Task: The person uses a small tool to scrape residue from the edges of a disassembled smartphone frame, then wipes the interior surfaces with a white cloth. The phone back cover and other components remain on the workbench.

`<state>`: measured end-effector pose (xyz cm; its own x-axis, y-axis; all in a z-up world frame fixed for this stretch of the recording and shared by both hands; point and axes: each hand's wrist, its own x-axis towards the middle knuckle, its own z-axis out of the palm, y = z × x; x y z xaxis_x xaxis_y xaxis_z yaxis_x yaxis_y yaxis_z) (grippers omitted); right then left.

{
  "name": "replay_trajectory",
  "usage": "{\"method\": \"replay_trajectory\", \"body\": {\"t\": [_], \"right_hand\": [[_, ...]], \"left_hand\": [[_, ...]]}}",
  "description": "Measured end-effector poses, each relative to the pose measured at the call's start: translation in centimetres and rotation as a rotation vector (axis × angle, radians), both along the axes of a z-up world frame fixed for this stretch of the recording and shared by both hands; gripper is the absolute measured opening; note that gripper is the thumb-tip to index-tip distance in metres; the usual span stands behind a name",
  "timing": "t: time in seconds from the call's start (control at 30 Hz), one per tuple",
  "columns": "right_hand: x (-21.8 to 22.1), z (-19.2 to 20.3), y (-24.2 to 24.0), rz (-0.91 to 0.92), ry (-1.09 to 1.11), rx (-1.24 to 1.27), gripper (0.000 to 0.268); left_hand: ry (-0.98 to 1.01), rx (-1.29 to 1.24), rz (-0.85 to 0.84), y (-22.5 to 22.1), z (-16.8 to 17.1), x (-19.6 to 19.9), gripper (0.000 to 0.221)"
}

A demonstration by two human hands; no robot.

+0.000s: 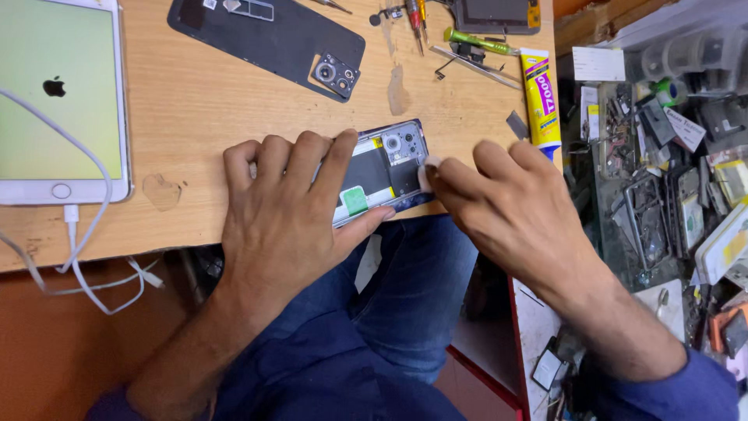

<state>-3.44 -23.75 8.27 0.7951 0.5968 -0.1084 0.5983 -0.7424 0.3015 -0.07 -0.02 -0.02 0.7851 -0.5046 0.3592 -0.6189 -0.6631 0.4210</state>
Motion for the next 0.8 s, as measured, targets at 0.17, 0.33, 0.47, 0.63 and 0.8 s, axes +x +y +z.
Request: {"method": "replay_trajectory", "body": {"t": [0.17, 0.33, 0.47, 0.63, 0.8], "right_hand": [[3.6, -0.5, -0.3, 0.028, -0.049, 0.118, 0.022], [0.7, 0.9, 0.6, 0.031, -0.029, 0.042, 0.026], [1.3, -0.3, 0.1, 0.051, -0.067, 0.006, 0.018], [3.4, -1.2, -0.6, 0.081, -0.103, 0.070, 0.023], [-1.0, -1.0, -0.6, 0.017, -0.059, 0.031, 0.032]], "left_hand": [[-0.001, -0.019, 0.025, -0.4, 0.7, 0.2, 0.085], [-0.028, -0.043, 0.031, -0.4, 0.4, 0.4, 0.081], [0.014, 0.000, 0.011, 0.0, -0.1, -0.2, 0.086], [-0.004, 0.003, 0.038, -0.4, 0.9, -0.1, 0.086], [-0.005, -0.015, 0.029, -0.3, 0.3, 0.1, 0.083]]}}
